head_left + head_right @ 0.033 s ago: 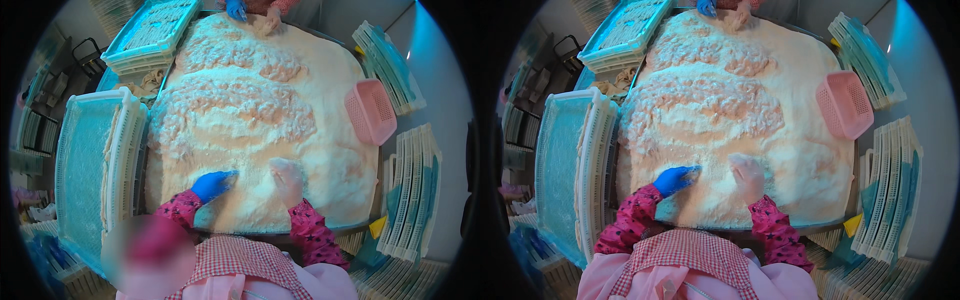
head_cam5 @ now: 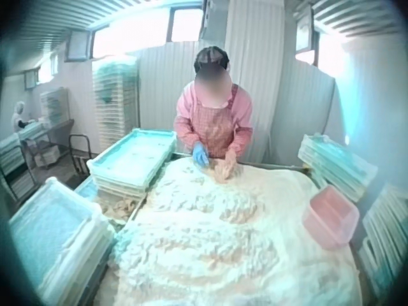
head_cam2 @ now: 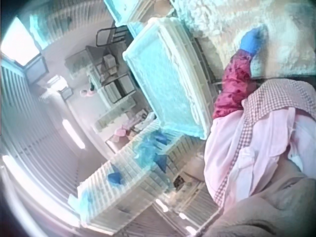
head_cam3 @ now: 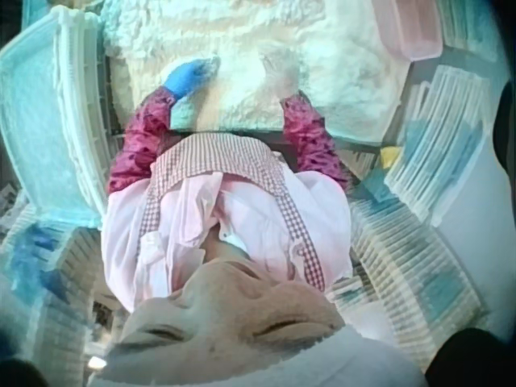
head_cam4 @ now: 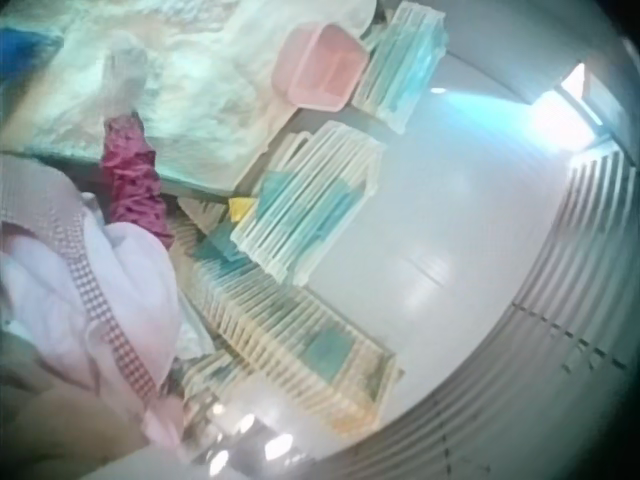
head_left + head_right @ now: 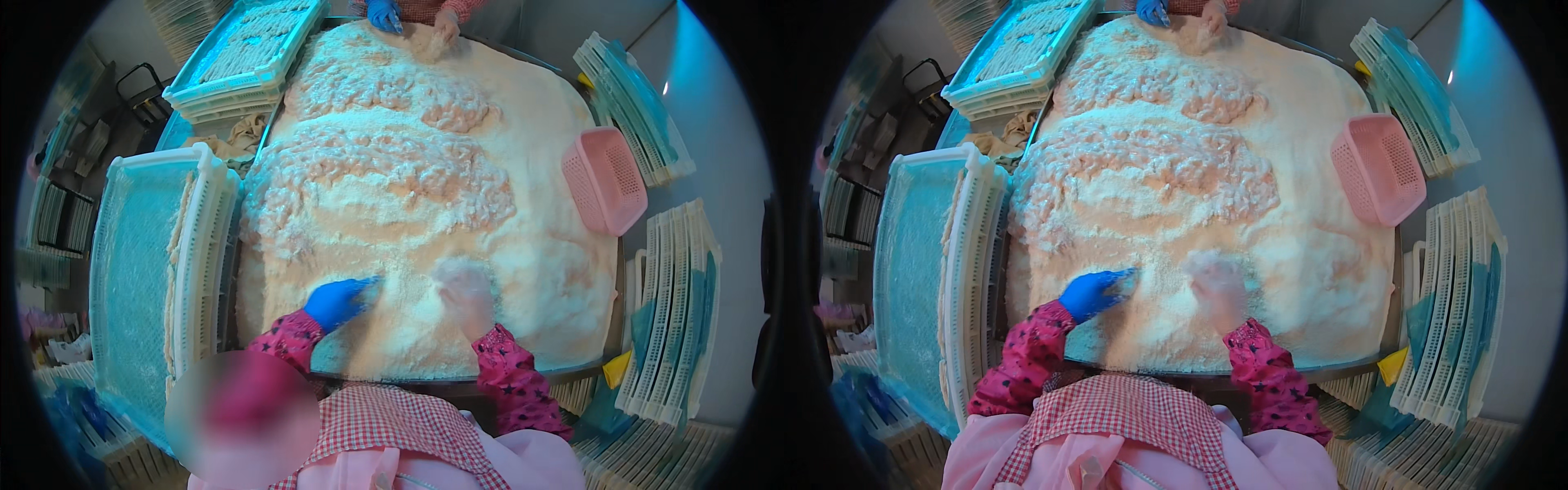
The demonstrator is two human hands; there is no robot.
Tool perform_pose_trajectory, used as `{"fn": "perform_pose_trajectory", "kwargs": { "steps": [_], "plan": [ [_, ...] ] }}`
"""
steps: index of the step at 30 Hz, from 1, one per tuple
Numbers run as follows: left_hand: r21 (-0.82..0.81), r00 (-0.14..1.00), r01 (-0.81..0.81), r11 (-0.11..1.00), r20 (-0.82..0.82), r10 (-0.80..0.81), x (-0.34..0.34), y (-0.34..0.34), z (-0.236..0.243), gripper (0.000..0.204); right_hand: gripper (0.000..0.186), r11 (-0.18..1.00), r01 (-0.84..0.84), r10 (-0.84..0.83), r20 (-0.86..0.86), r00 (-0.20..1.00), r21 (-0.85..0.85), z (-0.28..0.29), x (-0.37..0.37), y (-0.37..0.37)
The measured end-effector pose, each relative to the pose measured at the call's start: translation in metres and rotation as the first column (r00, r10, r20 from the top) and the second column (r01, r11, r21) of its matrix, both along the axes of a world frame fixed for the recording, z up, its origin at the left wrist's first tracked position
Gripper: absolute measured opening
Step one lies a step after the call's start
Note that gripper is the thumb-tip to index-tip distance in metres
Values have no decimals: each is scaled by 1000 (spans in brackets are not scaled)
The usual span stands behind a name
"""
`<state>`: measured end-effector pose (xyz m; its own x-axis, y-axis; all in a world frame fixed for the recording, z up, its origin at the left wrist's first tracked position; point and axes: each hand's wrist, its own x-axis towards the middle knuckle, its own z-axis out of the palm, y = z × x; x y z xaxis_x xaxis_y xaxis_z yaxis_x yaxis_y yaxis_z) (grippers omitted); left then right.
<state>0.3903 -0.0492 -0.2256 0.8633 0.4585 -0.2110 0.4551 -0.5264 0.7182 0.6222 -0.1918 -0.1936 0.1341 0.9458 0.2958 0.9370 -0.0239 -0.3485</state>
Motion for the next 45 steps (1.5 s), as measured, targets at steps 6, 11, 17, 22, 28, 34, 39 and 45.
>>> {"fn": "perform_pose_trajectory", "kwargs": {
  "steps": [6,11,17,22,28,34,39,45],
  "plan": [
    [348,972,-213,913,166,164,13,-14,-15,53,30,971,62,-97,-143,985,-231,-17,-2,-3],
    [-559,728,-418,716,265,632,41,-31,-38,40,28,969,174,-242,-523,817,-176,-39,-11,0],
    [-979,518,202,41,142,844,40,-44,-40,44,32,990,88,-33,-416,909,113,0,-80,29],
    [-842,439,506,-187,64,896,50,-45,-21,53,38,1000,2,-1,-530,848,2,21,-102,17],
    [-675,-545,330,660,435,717,116,-96,27,56,46,906,315,-136,-510,849,283,-34,-123,64],
    [-978,722,55,202,179,669,30,-53,5,53,47,944,-23,171,-429,887,329,-24,-116,51],
    [-989,651,7,151,119,750,41,-62,17,56,57,957,164,-60,-388,920,240,-6,-86,58],
    [-968,622,-135,213,84,778,51,-30,13,58,59,889,199,203,-745,635,412,18,-99,37]
  ]
}}
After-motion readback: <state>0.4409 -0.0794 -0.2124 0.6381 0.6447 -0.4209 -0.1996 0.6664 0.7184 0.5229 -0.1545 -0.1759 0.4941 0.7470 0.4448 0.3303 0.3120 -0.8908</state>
